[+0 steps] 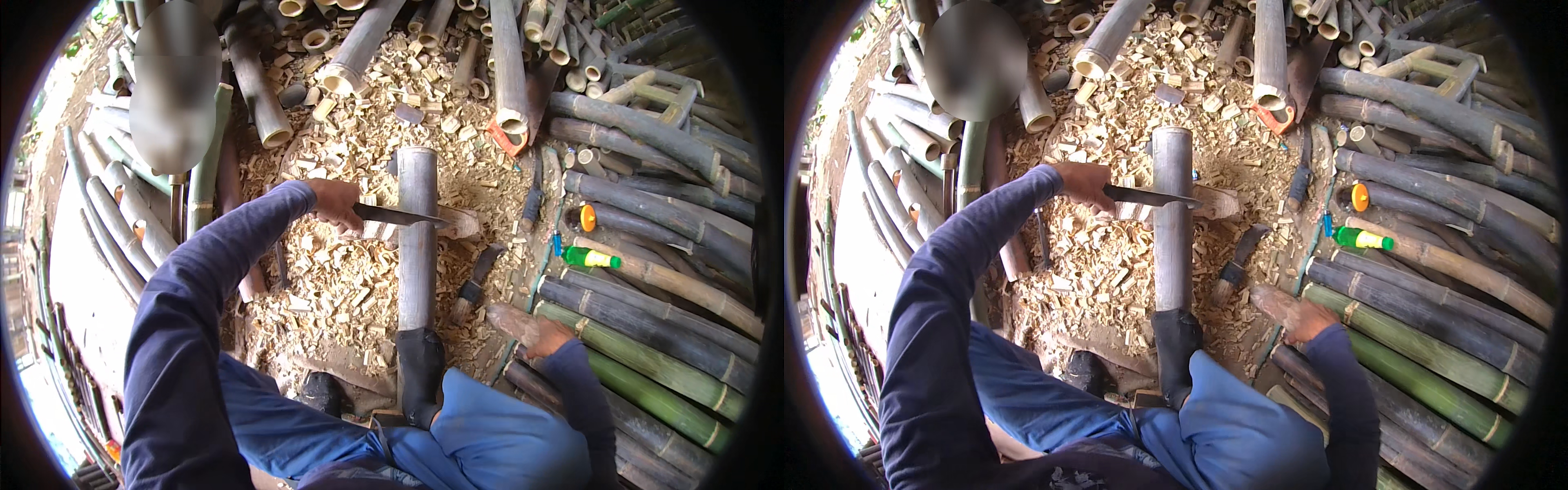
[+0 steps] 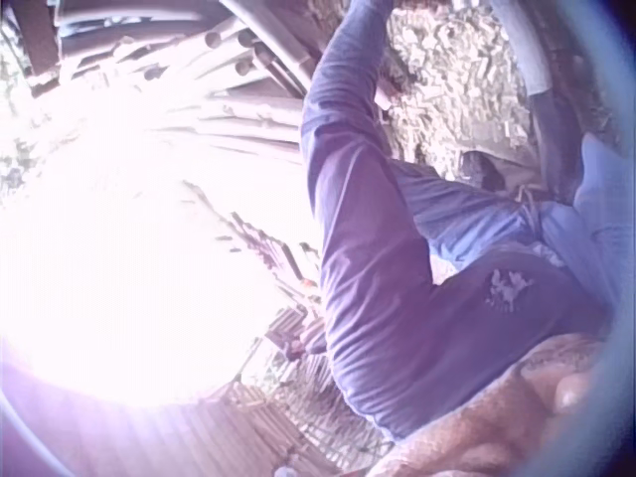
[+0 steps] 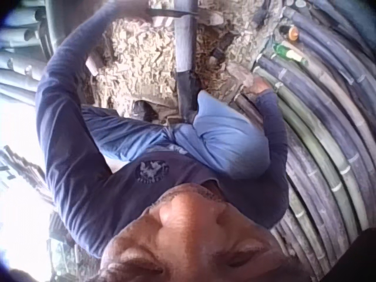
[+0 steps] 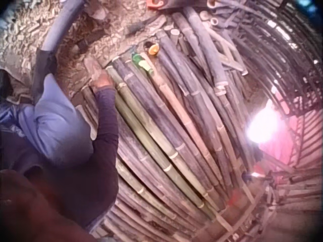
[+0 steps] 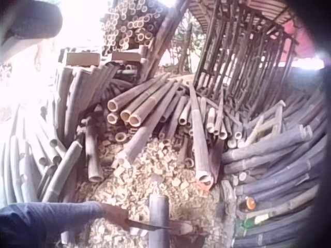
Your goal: The person sits on the ground and uses a chisel and a wooden mallet to carve a hole into a piece of bamboo. They repeatedly strike the chisel to remove material and occasionally use a knife to refine the opening.
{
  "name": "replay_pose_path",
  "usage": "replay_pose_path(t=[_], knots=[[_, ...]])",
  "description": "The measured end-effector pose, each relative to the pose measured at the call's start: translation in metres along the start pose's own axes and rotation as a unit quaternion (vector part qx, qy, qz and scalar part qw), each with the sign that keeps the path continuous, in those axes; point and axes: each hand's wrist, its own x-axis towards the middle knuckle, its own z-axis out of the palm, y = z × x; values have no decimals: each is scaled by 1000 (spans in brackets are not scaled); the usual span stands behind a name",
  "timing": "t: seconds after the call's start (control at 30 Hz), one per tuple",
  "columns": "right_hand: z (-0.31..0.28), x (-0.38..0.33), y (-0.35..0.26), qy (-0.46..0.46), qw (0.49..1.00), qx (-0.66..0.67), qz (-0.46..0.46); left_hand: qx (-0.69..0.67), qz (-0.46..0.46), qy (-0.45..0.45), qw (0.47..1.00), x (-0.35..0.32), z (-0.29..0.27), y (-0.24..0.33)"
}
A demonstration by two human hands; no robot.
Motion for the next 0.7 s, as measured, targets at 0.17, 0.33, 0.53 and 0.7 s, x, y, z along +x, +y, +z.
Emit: replay_pose_path(t=[0.17,0.33,0.53,0.7], knots=[[1,40,36,-59,996,-41,-52,57,30,62,996,12,3,-5],[-6,58,34,-31,990,-137,-28,76,32,114,990,27,15,-9],[-19,73,30,-21,995,-64,-69,55,35,122,990,18,12,-9],[-27,83,44,-38,995,-82,-42,71,30,103,992,31,8,-10]])
